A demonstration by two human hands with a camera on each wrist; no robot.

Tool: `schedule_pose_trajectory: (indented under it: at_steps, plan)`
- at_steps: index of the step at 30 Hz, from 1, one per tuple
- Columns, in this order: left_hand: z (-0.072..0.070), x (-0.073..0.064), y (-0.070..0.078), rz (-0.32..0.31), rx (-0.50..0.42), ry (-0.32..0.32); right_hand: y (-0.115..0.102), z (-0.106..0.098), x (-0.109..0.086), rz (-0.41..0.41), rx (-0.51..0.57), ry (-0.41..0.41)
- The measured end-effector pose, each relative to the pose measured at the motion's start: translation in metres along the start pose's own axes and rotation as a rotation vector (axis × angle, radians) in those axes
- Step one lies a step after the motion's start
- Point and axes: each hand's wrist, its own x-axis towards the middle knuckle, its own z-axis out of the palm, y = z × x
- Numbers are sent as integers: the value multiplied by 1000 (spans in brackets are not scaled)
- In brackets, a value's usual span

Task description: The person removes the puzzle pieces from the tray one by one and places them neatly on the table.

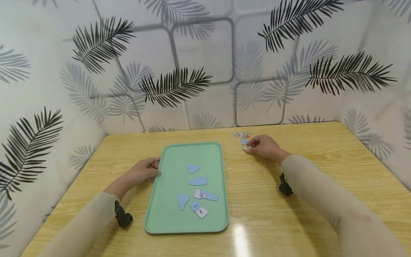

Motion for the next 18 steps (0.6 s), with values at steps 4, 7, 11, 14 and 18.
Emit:
schedule_pose_trajectory:
  at_steps: [4,7,11,14,18]
  plan:
    - [0,-1,0,-2,0,0,-2,1,-1,6,-2,-6]
    - [0,-1,1,0,0,0,-3,1,-1,10,-8,-6]
    - [0,0,-1,3,-5,-3,-2,1,0,16,-13,-2]
    - [-1,0,-1,4,-4,-6,-1,1,1,15,-11,-4]
    - [0,-1,0,10,-4,-8,-1,1,1,11,-11,-6]
